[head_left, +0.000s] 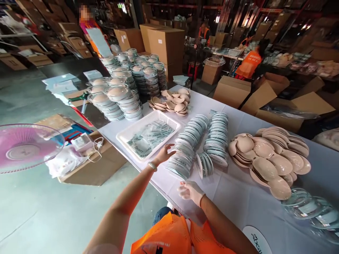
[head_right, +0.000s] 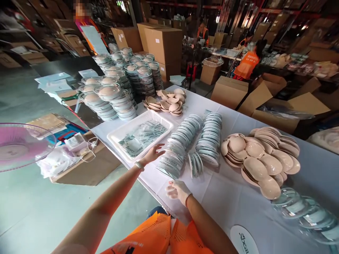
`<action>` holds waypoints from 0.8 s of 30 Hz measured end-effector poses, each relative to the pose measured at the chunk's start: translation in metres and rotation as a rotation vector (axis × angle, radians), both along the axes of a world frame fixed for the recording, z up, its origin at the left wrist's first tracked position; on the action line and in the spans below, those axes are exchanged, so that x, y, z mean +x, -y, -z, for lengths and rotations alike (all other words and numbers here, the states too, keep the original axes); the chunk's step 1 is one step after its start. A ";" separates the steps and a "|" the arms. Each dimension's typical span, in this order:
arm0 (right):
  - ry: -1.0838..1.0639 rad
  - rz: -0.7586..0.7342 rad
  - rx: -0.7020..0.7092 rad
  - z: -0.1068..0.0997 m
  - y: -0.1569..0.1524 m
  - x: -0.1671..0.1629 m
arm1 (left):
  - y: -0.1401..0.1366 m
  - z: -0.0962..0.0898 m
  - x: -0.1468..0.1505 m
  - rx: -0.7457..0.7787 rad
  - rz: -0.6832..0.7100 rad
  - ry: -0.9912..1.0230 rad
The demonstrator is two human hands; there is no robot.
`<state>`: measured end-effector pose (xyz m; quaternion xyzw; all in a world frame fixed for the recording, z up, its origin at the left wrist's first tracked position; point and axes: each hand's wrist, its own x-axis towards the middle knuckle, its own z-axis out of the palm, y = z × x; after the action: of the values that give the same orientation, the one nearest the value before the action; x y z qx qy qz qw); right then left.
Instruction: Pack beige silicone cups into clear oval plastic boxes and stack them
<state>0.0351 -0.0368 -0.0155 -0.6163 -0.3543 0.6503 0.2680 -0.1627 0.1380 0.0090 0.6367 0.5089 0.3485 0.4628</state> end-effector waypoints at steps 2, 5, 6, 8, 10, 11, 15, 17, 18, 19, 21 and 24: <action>0.145 -0.012 0.058 0.001 0.000 0.014 | 0.023 0.010 -0.015 -0.051 -0.126 0.038; 0.403 -0.045 0.264 -0.008 -0.009 0.032 | 0.068 0.030 -0.028 -0.141 -0.345 0.110; 0.479 -0.072 0.343 -0.012 -0.014 0.034 | 0.084 0.038 -0.028 -0.182 -0.413 0.140; 0.595 -0.142 0.492 -0.020 -0.024 0.032 | 0.118 0.052 -0.022 -0.283 -0.525 0.209; 0.669 -0.223 0.612 -0.024 -0.032 0.021 | 0.147 0.065 -0.010 -0.389 -0.595 0.288; 0.698 -0.261 0.660 -0.025 -0.035 0.013 | 0.159 0.070 -0.004 -0.435 -0.614 0.328; 0.786 -0.367 0.748 -0.022 -0.042 -0.012 | 0.185 0.078 0.014 -0.520 -0.618 0.449; 0.814 -0.392 0.750 -0.022 -0.044 -0.019 | 0.186 0.077 0.014 -0.520 -0.597 0.467; 0.825 -0.401 0.746 -0.023 -0.045 -0.020 | 0.183 0.076 0.013 -0.508 -0.584 0.465; 0.837 -0.406 0.738 -0.024 -0.045 -0.021 | 0.179 0.075 0.011 -0.484 -0.571 0.457; 0.855 -0.410 0.709 -0.027 -0.045 -0.021 | 0.167 0.072 0.005 -0.387 -0.541 0.425; 0.848 -0.408 0.646 -0.030 -0.044 -0.020 | 0.141 0.068 -0.003 -0.194 -0.455 0.362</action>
<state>0.0152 0.0075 0.0147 -0.6293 -0.7235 0.2433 0.1461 -0.1654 -0.0031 -0.0587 0.3869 0.5786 0.5007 0.5145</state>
